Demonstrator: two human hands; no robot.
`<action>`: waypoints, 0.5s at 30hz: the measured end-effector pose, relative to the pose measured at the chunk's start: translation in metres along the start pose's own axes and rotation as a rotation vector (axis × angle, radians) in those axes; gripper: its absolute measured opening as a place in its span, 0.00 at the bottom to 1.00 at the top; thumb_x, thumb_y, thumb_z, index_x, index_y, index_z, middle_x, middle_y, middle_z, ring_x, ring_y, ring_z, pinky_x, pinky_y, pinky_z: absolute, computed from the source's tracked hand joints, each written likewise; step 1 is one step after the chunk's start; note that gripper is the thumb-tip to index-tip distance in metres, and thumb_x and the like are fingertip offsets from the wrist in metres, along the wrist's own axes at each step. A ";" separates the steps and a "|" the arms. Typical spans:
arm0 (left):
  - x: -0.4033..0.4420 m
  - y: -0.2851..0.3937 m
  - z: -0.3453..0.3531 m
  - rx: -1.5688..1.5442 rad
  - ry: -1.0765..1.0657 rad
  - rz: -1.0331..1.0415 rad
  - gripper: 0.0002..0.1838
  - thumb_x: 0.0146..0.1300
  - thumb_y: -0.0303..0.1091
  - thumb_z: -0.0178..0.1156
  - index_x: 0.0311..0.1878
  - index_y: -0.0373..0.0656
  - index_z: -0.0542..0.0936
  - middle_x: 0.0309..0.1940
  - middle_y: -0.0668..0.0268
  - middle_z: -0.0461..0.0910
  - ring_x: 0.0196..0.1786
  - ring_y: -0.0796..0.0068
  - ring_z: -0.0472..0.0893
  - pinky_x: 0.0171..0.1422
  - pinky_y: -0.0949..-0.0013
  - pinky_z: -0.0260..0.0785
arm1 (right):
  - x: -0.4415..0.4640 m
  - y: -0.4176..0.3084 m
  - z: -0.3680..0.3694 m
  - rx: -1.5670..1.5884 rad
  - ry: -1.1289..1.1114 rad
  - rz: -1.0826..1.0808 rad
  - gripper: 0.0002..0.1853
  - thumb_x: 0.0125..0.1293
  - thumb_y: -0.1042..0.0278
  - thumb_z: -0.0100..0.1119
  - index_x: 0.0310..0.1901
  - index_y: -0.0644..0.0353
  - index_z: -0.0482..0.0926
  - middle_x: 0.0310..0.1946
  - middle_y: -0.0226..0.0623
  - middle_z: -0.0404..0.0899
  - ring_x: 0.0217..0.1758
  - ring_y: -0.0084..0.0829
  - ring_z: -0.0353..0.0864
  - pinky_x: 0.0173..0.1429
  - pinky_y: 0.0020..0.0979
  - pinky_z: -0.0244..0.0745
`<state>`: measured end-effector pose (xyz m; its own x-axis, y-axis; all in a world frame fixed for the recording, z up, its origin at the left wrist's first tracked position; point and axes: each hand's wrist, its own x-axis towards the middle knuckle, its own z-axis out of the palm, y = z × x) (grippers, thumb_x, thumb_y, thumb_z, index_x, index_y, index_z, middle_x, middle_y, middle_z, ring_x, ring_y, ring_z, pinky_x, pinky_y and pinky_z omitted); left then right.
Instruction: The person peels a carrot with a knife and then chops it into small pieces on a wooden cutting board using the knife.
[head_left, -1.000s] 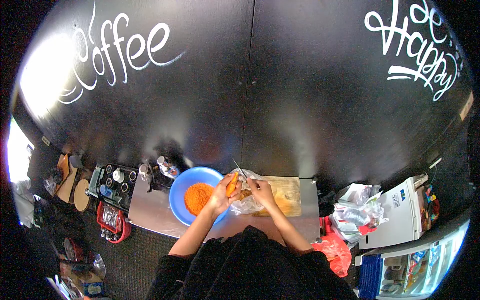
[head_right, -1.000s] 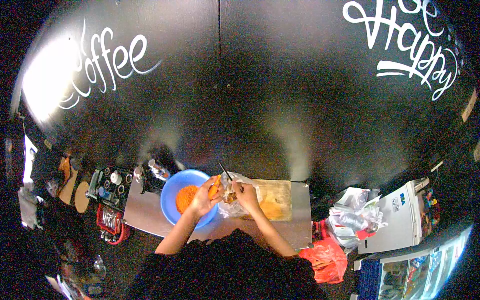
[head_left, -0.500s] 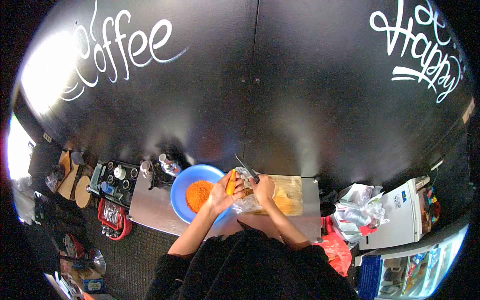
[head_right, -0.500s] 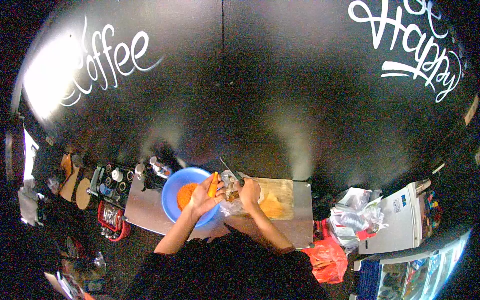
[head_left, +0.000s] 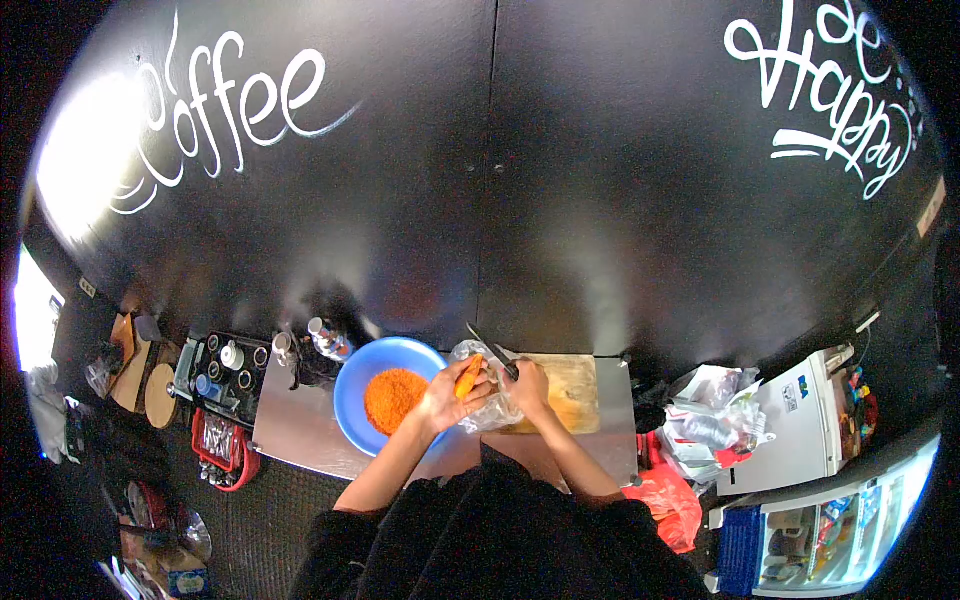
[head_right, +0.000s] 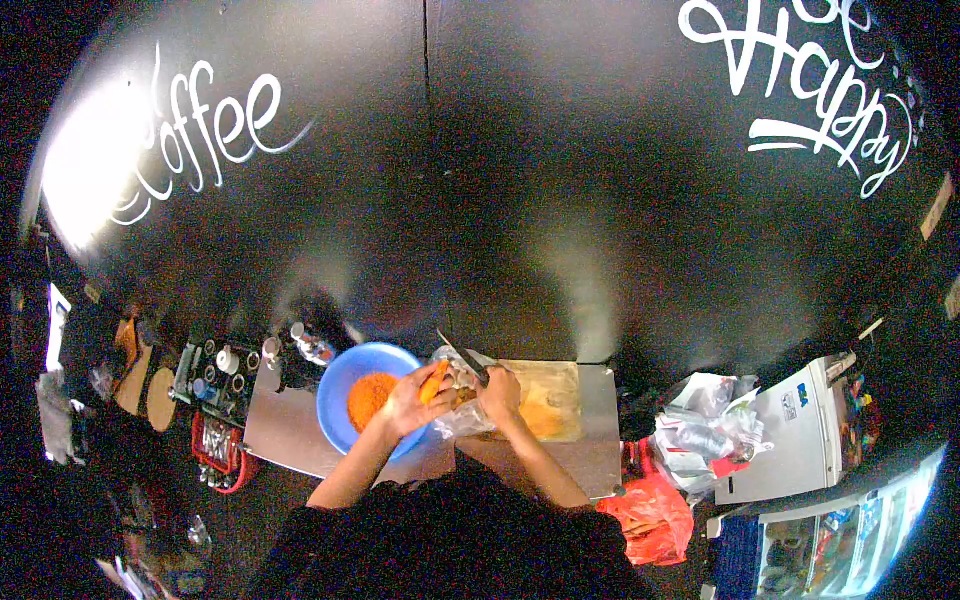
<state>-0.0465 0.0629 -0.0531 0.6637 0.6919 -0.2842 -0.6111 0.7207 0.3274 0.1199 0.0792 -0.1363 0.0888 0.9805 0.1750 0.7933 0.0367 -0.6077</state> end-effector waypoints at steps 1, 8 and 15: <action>-0.001 0.000 0.001 0.015 -0.007 -0.012 0.12 0.64 0.40 0.39 0.36 0.43 0.67 0.20 0.69 0.65 0.16 0.79 0.59 0.20 0.77 0.54 | 0.000 0.004 0.000 0.049 0.065 -0.082 0.12 0.48 0.61 0.59 0.31 0.60 0.76 0.23 0.45 0.76 0.27 0.43 0.77 0.31 0.38 0.69; 0.000 -0.003 0.011 0.215 0.091 0.192 0.11 0.64 0.44 0.41 0.38 0.48 0.68 0.23 0.70 0.68 0.18 0.80 0.62 0.22 0.78 0.56 | -0.022 -0.065 -0.089 0.312 0.004 -0.010 0.23 0.60 0.55 0.48 0.55 0.54 0.61 0.23 0.48 0.76 0.25 0.50 0.75 0.29 0.43 0.69; 0.001 -0.011 0.033 0.209 0.100 0.419 0.09 0.63 0.44 0.44 0.37 0.51 0.66 0.33 0.75 0.67 0.32 0.83 0.67 0.32 0.76 0.59 | -0.045 -0.086 -0.105 0.526 -0.117 -0.280 0.25 0.58 0.64 0.53 0.57 0.53 0.61 0.45 0.49 0.72 0.46 0.46 0.74 0.46 0.37 0.69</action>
<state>-0.0251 0.0541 -0.0271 0.3277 0.9293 -0.1705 -0.7108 0.3614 0.6034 0.1112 0.0113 -0.0103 -0.1711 0.9335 0.3153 0.3702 0.3574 -0.8574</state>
